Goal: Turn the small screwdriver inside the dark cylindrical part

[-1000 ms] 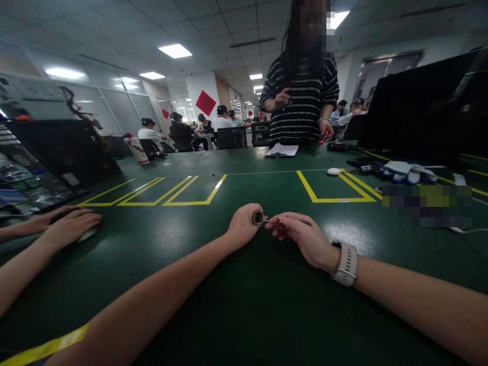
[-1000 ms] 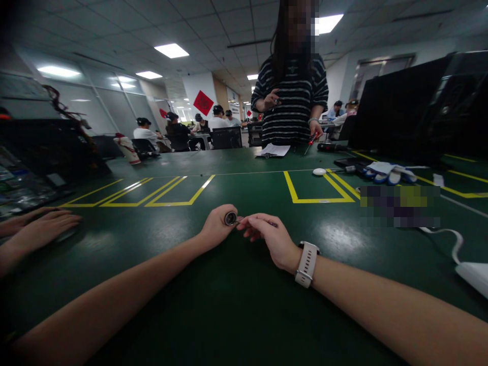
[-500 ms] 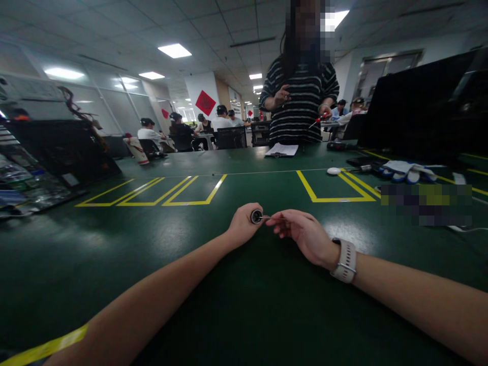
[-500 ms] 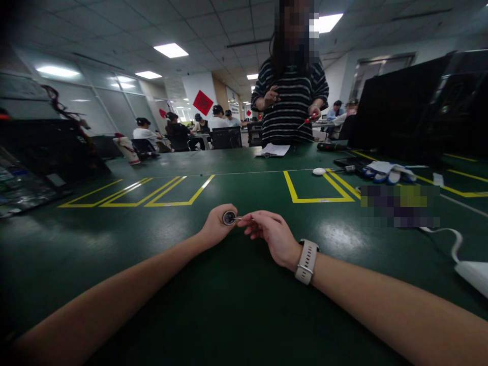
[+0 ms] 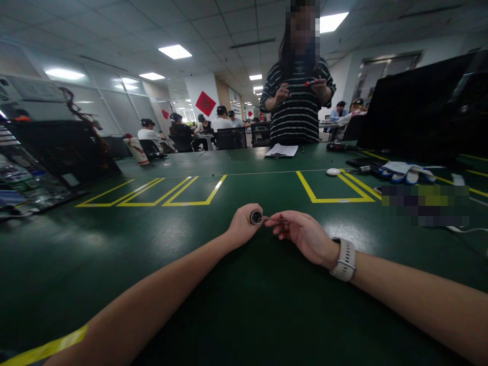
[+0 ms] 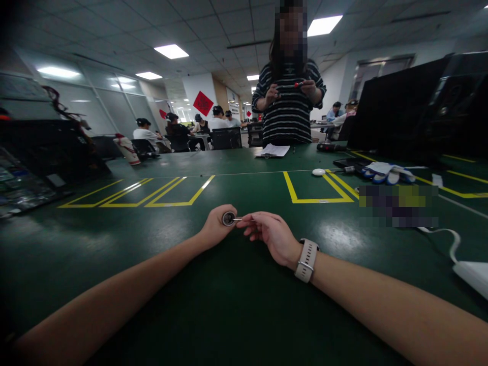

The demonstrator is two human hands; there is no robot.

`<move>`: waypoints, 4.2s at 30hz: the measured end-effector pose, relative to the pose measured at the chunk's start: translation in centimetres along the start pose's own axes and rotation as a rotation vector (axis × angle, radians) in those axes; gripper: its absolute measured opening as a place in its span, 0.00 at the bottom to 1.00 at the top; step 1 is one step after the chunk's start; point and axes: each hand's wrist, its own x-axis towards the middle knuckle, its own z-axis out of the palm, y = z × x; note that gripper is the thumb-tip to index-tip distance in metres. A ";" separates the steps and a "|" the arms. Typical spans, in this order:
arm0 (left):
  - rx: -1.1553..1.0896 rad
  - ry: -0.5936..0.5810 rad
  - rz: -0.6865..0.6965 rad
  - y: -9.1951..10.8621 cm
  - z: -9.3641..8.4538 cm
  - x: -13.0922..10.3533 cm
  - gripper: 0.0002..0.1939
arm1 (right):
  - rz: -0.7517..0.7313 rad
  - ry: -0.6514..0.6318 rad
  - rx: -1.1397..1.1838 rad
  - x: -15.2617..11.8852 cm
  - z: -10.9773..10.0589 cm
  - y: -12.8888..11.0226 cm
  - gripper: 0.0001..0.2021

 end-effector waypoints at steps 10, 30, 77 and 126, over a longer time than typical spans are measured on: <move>-0.195 -0.083 -0.029 -0.2 0.2 0.1 0.08 | -0.007 0.012 0.013 0.1 0.1 0.2 0.11; -0.016 -0.080 -0.005 -0.4 0.1 0.0 0.07 | -0.063 0.076 -0.110 -0.4 0.5 0.0 0.11; -0.188 -0.157 -0.084 -0.6 0.1 0.3 0.07 | -0.028 0.010 -0.029 0.1 -0.1 0.3 0.10; -0.109 -0.184 -0.069 -0.9 0.5 0.3 0.08 | -0.130 0.022 -0.128 -0.3 0.3 0.6 0.09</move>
